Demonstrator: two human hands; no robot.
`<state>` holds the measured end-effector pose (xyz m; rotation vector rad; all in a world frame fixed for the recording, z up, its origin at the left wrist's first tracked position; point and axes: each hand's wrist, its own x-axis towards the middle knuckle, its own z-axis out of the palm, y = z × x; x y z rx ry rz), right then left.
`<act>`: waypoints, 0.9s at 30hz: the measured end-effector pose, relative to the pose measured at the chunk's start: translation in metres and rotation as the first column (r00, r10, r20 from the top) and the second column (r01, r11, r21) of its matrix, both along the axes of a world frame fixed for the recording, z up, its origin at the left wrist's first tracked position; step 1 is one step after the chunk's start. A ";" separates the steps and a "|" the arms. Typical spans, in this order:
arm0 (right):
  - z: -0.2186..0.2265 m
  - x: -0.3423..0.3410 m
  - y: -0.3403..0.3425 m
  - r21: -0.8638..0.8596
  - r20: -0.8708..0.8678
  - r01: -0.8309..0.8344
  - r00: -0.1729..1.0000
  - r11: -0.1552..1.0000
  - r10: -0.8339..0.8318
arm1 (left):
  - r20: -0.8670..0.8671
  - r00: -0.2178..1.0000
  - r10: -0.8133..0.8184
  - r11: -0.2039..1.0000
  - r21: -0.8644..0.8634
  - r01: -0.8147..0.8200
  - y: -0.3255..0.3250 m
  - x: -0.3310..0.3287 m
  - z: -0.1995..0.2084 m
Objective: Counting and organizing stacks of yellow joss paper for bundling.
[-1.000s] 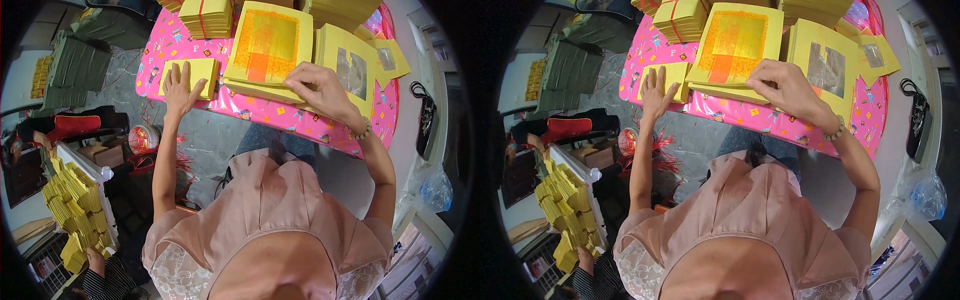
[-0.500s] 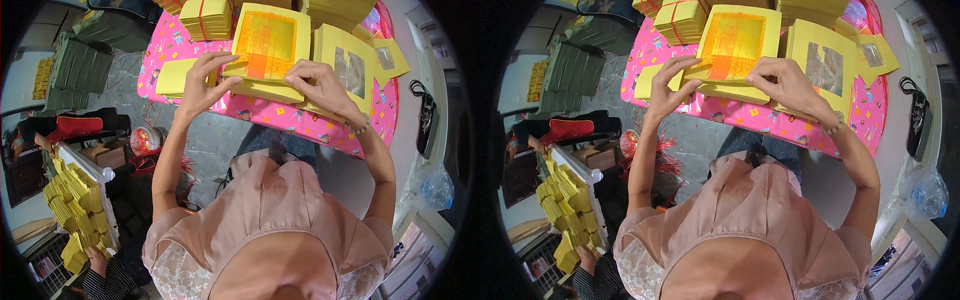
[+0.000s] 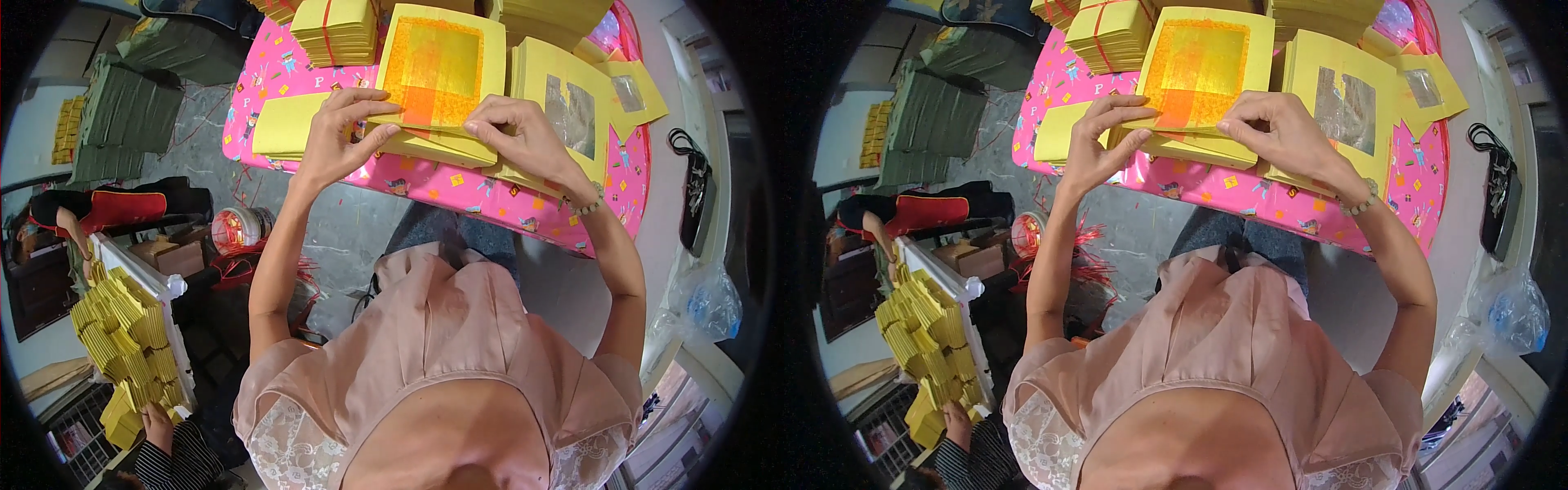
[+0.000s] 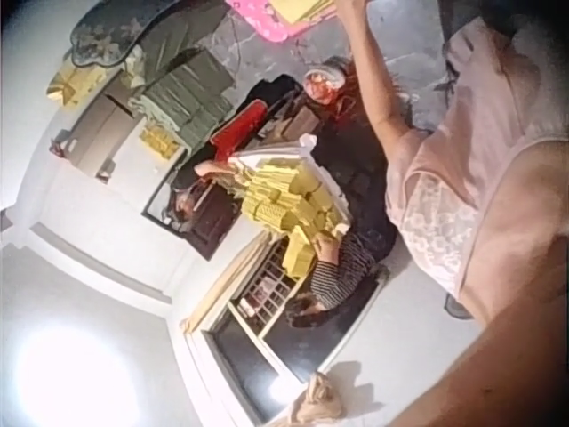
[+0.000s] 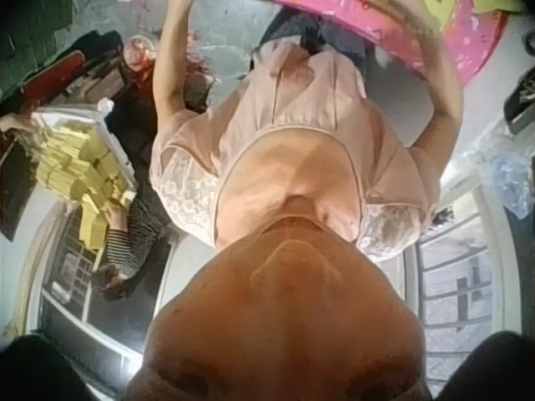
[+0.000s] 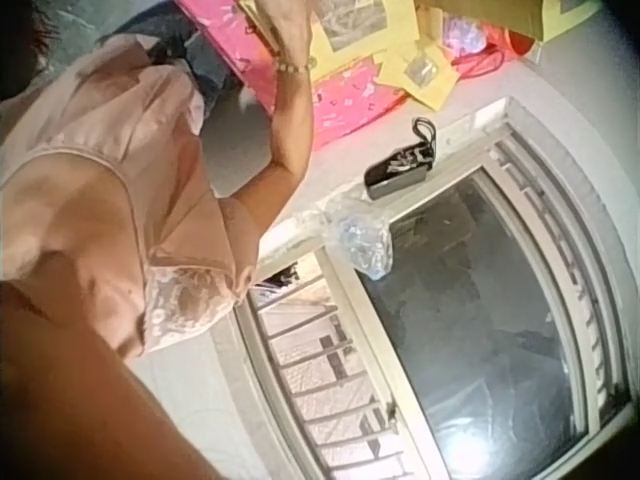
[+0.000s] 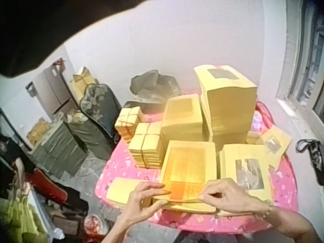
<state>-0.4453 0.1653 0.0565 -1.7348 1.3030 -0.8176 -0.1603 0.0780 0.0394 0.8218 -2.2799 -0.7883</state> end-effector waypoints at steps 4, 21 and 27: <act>0.002 0.000 -0.001 0.054 -0.002 0.033 0.999 0.998 -0.033 | 0.003 1.000 0.000 0.997 -0.071 0.001 0.001 -0.005 0.004; 0.031 -0.014 -0.054 -0.373 -0.225 0.221 0.921 0.901 -0.319 | -0.110 0.988 0.113 0.781 -0.605 -0.156 -0.020 -0.048 0.022; 0.006 -0.042 -0.115 -0.389 -0.291 0.294 0.860 0.873 -0.420 | 0.236 0.972 -0.006 0.870 -0.478 0.121 -0.026 -0.080 0.019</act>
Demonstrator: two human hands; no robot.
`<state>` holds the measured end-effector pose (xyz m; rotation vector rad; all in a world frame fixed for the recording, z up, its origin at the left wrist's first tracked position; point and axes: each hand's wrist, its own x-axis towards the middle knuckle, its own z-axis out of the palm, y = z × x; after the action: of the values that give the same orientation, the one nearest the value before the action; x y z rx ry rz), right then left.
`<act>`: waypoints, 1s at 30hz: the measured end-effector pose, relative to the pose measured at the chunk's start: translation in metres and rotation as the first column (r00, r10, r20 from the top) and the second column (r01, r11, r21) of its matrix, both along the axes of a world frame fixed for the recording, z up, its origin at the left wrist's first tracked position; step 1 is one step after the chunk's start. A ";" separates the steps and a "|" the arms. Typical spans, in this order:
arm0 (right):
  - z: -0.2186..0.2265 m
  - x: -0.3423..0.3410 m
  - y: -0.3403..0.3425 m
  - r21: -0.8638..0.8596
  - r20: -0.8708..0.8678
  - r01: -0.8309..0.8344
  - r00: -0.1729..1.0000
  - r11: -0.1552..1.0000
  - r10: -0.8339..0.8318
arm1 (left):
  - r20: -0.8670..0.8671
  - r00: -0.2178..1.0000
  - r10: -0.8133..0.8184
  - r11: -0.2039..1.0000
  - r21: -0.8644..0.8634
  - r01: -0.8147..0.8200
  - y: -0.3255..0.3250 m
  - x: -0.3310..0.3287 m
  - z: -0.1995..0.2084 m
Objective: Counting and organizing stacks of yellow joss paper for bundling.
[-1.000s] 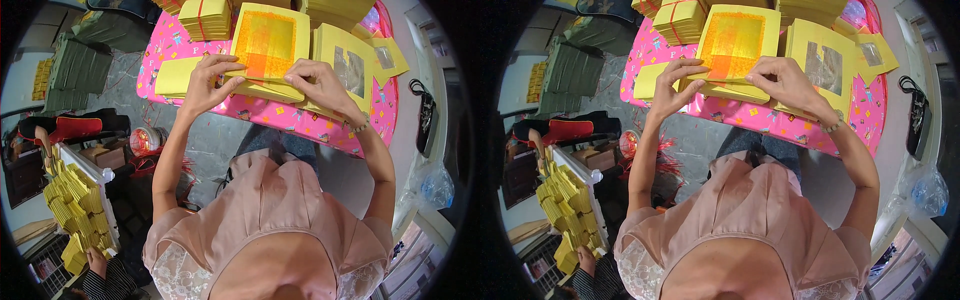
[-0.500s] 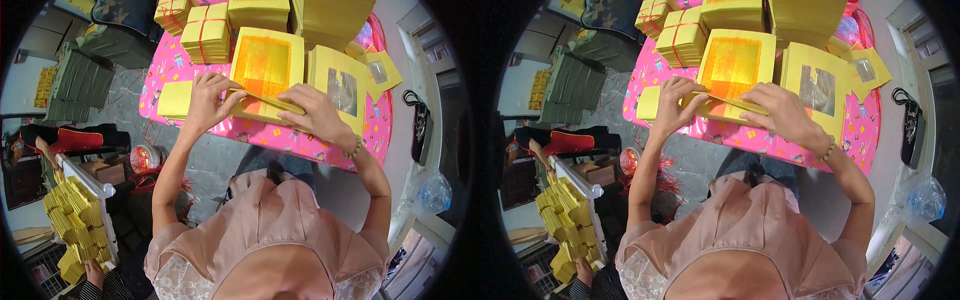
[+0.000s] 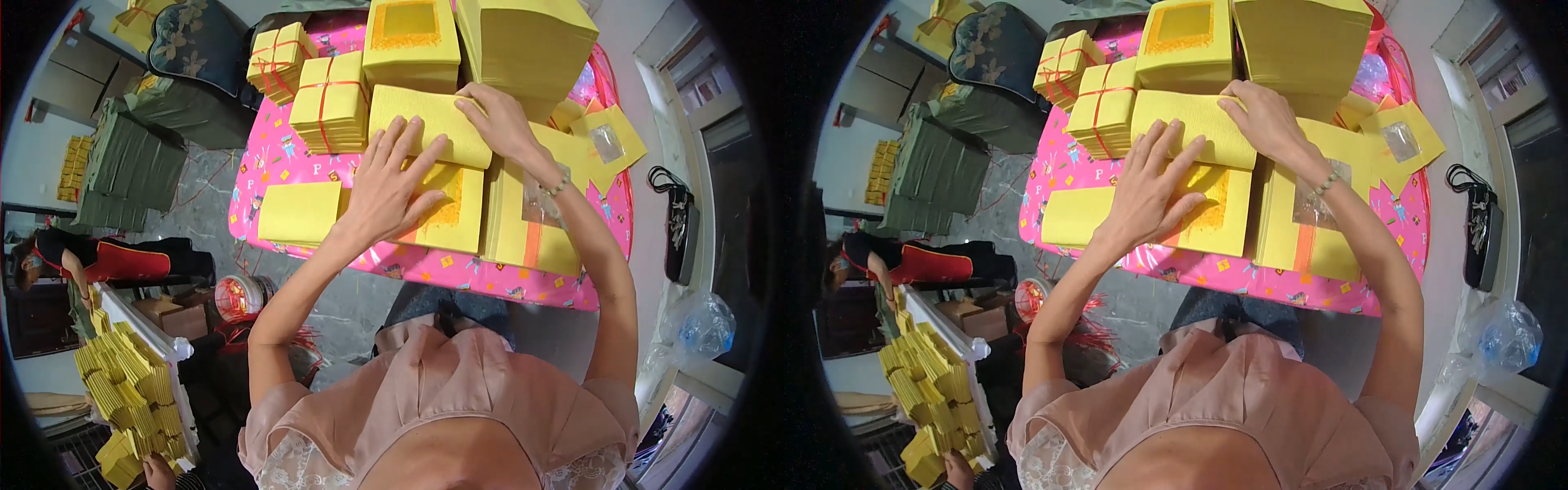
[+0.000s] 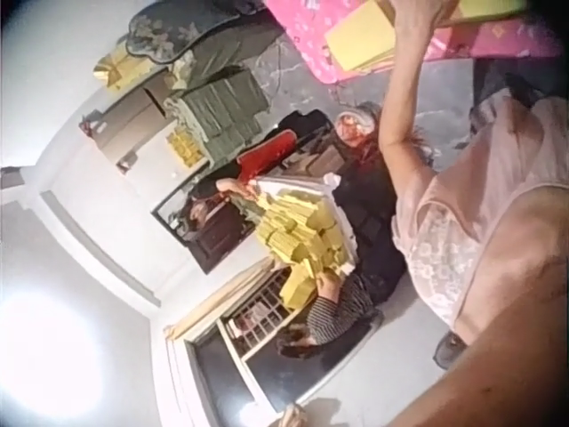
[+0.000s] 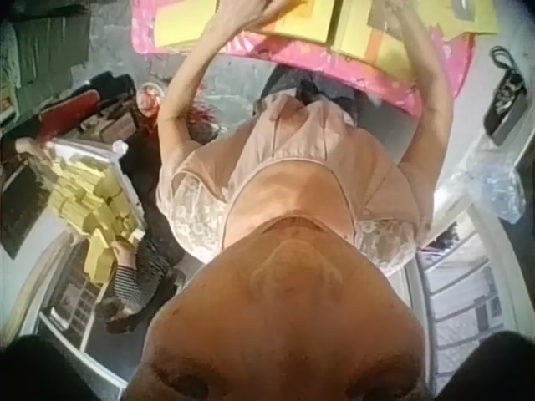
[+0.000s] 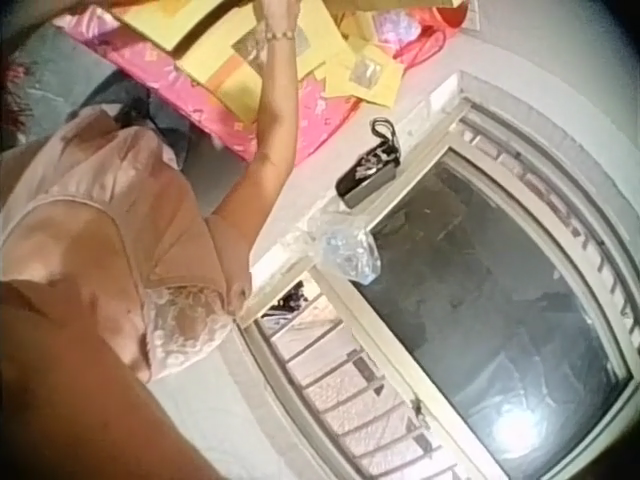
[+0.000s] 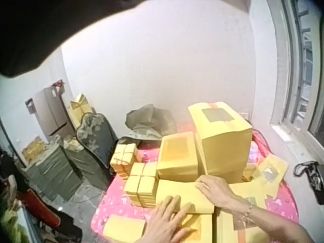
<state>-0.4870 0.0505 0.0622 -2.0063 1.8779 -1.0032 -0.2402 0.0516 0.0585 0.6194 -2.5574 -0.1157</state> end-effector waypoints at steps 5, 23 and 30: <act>-0.013 -0.004 -0.021 0.055 -0.192 0.010 0.981 0.998 0.000 | 0.144 0.989 0.039 0.998 0.038 -0.045 -0.014 -0.007 -0.013; -0.021 0.007 -0.042 0.224 -0.081 -0.080 0.992 0.971 0.100 | 0.179 0.984 0.023 0.993 0.110 -0.043 -0.024 -0.012 -0.018; -0.022 0.006 -0.043 0.237 -0.090 -0.083 0.990 0.968 0.107 | 0.169 0.986 0.017 0.992 0.120 -0.038 -0.025 -0.013 -0.020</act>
<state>-0.4806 0.0075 0.0402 -2.0198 1.8317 -0.6328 -0.2529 0.0269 0.0388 0.7391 -2.7181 -0.2214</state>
